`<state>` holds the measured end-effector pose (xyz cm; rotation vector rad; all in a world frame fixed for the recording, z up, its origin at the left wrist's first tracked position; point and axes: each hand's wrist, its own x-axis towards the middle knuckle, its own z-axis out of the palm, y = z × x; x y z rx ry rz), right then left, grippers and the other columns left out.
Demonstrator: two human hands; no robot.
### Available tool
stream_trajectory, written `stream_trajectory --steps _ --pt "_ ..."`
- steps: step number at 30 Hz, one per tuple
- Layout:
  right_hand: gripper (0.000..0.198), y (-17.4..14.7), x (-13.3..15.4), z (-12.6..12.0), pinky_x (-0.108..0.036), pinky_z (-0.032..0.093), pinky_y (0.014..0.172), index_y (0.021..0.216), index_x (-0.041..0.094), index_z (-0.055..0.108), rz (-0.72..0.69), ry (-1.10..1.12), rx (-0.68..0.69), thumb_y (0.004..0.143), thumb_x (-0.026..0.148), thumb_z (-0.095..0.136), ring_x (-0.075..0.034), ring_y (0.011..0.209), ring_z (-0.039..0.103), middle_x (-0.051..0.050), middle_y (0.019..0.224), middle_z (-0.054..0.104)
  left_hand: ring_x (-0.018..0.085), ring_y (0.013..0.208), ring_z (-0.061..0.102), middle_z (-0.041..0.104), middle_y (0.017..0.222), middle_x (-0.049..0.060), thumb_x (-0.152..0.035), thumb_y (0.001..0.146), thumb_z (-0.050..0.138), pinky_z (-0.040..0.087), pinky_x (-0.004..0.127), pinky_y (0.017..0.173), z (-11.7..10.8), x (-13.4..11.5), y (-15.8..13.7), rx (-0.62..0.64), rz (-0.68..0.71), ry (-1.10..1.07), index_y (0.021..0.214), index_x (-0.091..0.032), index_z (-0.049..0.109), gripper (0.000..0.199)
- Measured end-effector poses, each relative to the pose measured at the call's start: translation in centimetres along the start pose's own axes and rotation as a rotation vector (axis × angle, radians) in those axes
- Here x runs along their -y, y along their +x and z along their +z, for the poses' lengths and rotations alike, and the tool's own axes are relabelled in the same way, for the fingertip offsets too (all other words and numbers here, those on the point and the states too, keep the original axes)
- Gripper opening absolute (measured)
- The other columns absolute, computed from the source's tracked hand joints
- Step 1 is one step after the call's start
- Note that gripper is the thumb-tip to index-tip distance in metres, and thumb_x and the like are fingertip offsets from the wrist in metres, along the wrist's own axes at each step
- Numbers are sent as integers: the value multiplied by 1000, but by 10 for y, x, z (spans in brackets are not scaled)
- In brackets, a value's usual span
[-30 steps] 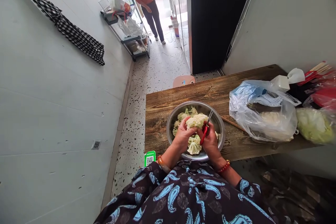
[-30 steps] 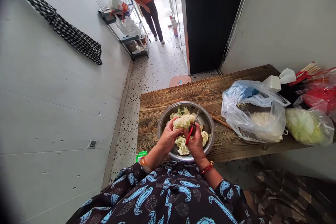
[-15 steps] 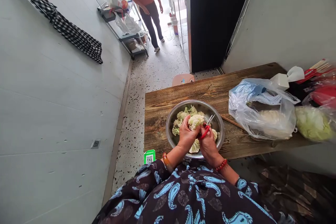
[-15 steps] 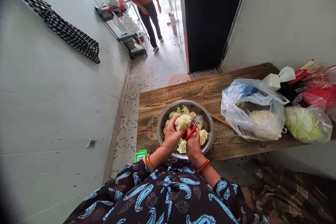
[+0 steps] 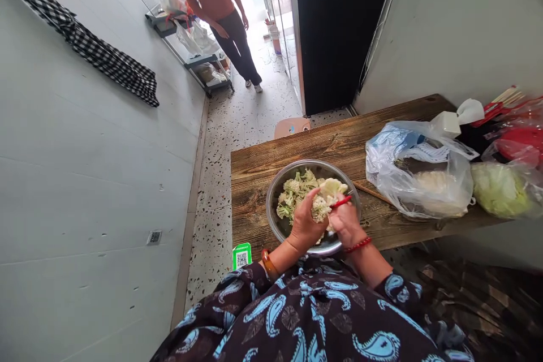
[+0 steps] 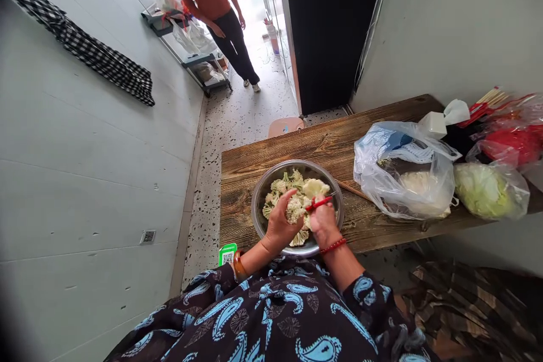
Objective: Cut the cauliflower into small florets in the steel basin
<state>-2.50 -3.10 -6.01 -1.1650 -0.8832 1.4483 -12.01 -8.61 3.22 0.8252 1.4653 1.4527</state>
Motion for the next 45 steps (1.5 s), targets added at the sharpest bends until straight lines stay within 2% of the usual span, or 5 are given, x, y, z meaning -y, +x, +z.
stream_trajectory --steps 7,19,32,38,45 --pt "51 3 -17 -49 -31 52 64 108 21 56 39 -96 -123 71 50 74 -15 65 60 -2 87 67 12 71 58 63 91 0 -25 61 84 50 25 66 -29 5 10 58 -383 -382 109 -20 60 54" --pt "43 11 -32 -69 -47 51 87 122 16 59 -307 -868 51 84 36 53 -29 93 67 -15 107 71 15 79 65 69 97 6 -27 70 76 55 31 76 -40 -4 11 140 -482 -611 111 -17 59 46" --pt "58 -12 -11 -87 -48 53 86 126 18 62 -276 -810 53 80 54 64 -29 88 66 -14 102 70 15 71 66 68 88 1 -26 76 66 57 36 77 -50 -4 9 -14 -512 -661 119 -23 53 45" --pt "44 -60 17 -68 -44 55 88 119 23 67 -225 -618 412 81 47 69 -27 94 68 -9 108 72 16 72 67 66 79 4 -34 88 57 56 30 70 -46 1 13 -152 -557 -667 100 -17 57 22" --pt "46 -78 12 -39 -44 55 88 122 23 65 -272 -600 366 84 47 68 -28 97 67 -11 112 71 16 65 64 64 72 7 -43 94 48 51 25 60 -37 8 1 -83 -635 -676 93 -11 60 34"
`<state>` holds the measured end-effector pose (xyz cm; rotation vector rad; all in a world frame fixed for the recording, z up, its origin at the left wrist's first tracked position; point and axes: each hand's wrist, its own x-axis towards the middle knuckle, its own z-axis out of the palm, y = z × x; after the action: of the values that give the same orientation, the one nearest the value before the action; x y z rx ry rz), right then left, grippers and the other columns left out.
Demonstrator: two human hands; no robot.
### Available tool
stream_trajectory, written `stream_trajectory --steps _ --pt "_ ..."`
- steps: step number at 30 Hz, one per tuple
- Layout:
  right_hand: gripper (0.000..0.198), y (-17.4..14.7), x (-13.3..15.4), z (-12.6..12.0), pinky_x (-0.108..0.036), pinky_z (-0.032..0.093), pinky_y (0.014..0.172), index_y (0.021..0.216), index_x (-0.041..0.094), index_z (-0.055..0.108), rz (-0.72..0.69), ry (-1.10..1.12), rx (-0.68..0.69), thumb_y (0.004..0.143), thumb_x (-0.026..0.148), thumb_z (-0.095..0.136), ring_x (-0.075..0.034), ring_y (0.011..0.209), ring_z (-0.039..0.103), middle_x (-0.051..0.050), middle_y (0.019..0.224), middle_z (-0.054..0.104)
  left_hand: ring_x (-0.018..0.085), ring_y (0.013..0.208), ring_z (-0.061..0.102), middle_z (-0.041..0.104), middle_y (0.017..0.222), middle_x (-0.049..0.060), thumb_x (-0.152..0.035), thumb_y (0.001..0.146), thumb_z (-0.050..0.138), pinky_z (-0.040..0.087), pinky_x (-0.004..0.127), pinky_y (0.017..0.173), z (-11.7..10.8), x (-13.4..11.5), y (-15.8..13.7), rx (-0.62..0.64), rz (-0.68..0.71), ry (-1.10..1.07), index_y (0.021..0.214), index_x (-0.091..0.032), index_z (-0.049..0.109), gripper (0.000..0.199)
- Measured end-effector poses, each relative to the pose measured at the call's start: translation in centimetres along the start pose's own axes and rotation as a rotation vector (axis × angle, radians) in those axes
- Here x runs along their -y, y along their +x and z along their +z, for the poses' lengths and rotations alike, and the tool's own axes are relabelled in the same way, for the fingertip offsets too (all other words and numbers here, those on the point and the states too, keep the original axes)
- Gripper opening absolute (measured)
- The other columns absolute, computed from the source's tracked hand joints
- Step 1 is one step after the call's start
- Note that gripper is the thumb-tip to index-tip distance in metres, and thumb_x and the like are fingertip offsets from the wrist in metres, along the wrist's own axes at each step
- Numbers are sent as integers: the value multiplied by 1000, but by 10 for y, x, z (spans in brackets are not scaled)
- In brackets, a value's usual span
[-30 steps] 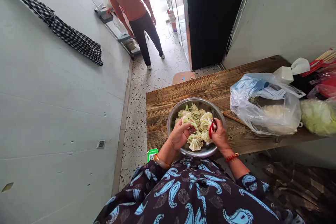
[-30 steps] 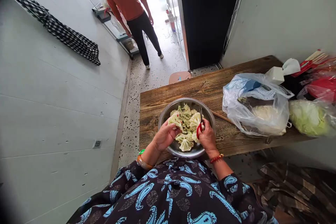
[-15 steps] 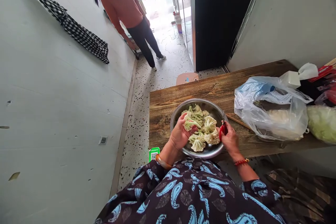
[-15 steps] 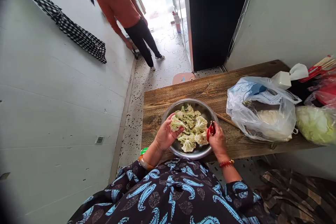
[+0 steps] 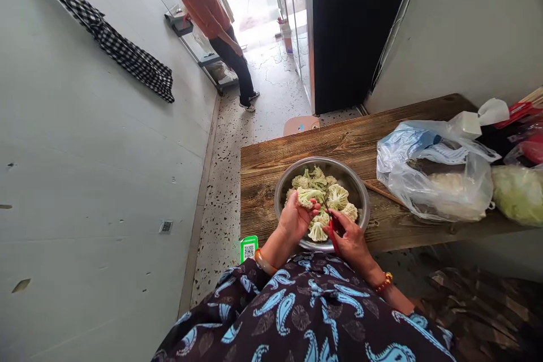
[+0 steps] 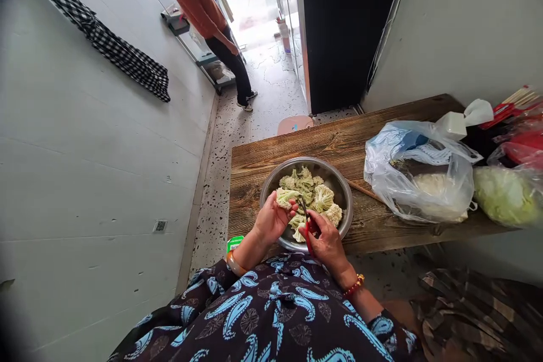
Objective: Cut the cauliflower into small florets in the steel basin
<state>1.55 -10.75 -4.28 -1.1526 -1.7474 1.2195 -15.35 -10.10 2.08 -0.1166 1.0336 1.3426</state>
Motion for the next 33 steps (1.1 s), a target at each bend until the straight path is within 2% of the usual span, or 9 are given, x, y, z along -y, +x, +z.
stream_trajectory --steps 6,12,21,29,33 --pt "45 16 0 3 -45 54 87 121 23 65 -40 -32 -39 84 49 68 -28 95 66 -10 107 71 15 63 63 67 76 8 -42 94 48 50 26 60 -2 9 -6 66 -9 52 97 -10 61 35" --pt "46 17 -1 3 -41 57 74 122 24 65 -61 -50 9 84 49 68 -23 76 65 -7 93 69 16 66 67 67 79 7 -43 89 59 53 27 65 -8 9 -8 75 36 85 103 -14 56 33" --pt "54 11 -8 8 -47 51 97 126 18 64 -43 -57 38 90 56 57 -30 110 65 -15 118 70 13 62 65 67 85 4 -41 83 68 52 24 59 -9 16 -8 93 137 164 99 -17 47 35" --pt "52 2 -23 14 -47 52 95 122 15 67 31 -38 127 91 54 55 -32 105 68 -18 114 72 9 56 58 60 76 -2 -39 77 73 44 21 52 -23 20 9 20 166 299 93 -18 49 35" --pt "50 -1 -26 9 -46 51 96 124 17 66 84 -7 149 88 52 59 -30 105 67 -15 116 71 9 58 60 62 84 -1 -41 74 74 44 22 54 -28 18 14 20 148 325 93 -18 48 40"
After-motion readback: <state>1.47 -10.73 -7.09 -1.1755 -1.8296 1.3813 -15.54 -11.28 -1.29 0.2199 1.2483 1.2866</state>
